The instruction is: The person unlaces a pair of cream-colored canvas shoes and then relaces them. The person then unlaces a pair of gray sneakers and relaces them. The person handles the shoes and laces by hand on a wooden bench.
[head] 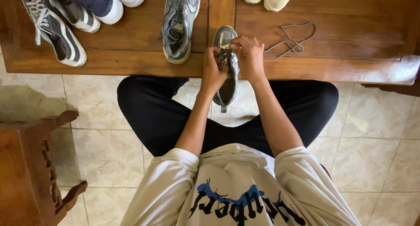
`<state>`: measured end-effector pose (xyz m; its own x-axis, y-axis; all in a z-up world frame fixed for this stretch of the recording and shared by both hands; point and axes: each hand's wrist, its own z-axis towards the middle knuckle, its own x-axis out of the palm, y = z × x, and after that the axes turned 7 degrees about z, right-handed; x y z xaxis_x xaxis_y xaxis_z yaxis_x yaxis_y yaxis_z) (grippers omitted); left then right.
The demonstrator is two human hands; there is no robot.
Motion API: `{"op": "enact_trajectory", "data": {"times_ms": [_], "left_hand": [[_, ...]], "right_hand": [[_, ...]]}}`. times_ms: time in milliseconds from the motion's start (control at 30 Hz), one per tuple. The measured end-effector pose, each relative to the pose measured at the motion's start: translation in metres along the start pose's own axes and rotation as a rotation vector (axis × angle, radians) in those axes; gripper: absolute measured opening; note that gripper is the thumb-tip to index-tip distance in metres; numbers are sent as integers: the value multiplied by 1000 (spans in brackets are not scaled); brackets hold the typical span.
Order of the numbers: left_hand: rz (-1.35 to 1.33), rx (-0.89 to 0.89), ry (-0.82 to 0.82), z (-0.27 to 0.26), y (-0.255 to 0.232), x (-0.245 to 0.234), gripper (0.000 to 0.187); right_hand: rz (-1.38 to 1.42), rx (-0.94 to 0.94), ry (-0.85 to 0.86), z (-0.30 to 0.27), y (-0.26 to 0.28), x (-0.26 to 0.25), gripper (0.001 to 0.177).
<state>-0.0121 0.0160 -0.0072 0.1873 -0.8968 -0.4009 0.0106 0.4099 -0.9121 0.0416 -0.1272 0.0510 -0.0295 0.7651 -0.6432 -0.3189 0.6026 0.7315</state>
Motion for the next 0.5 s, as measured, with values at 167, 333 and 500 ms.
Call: {"op": "enact_trajectory", "data": {"times_ms": [167,333,500], "left_hand": [[75,42,28,-5,-9,2,58],[187,133,-19,-2,-13,4,62],[379,38,-104,-4,-13,8,60]], "right_hand": [[454,85,-89,8,22,-13,5],[753,103,-202,14,45,-46,7],[409,-39,-159,17,39,-53,11]]}}
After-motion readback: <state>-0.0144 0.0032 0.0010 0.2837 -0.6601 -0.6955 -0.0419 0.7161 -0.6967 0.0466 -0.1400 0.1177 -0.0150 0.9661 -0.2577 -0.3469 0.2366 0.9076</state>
